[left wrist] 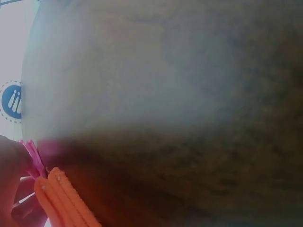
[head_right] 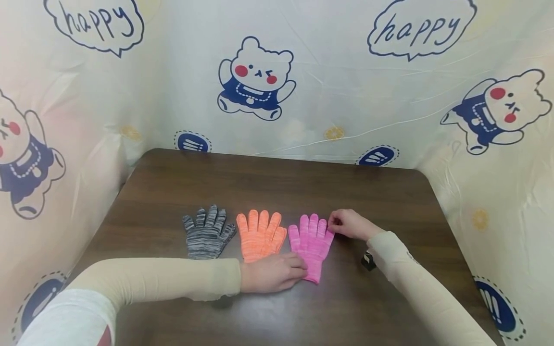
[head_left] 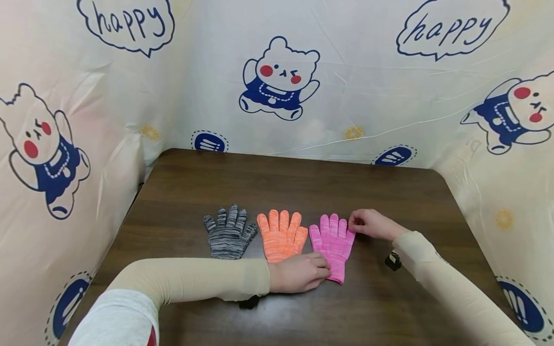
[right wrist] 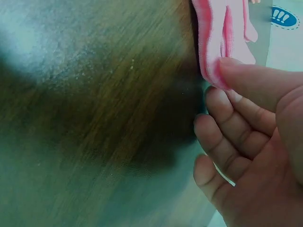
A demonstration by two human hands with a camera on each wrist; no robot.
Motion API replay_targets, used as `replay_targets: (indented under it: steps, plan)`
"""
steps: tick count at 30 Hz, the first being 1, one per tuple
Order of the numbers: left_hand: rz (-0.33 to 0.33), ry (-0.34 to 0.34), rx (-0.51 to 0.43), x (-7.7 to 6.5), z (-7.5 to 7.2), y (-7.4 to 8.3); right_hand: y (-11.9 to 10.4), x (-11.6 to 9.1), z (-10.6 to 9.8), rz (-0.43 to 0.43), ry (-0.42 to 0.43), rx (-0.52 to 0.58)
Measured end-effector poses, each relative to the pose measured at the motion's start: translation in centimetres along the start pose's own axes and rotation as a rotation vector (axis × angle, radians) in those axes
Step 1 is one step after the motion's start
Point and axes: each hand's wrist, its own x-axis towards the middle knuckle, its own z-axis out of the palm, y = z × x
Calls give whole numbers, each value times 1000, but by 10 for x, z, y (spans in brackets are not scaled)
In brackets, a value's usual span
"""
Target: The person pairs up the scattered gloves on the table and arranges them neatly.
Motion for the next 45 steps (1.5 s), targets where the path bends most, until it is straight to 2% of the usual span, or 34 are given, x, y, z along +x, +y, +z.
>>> replay_targets:
  steps: [11, 21, 27, 32, 37, 45]
  plan:
    - [9, -4, -6, 1, 1, 2, 3, 0, 3, 78, 32, -92]
    - [21, -31, 5, 4, 0, 4, 5, -9, 5, 69, 75, -20]
    - [16, -40, -1, 5, -1, 2, 2, -10, 5, 50, 94, -14]
    - [3, -13, 5, 2, 0, 2, 3, -7, 5, 40, 122, -46]
    - [-15, 21, 12, -2, 2, 6, 1, -11, 7, 49, 196, -116]
    - [-60, 81, -4, -10, -12, 11, -15, -32, 16, 105, 322, -130]
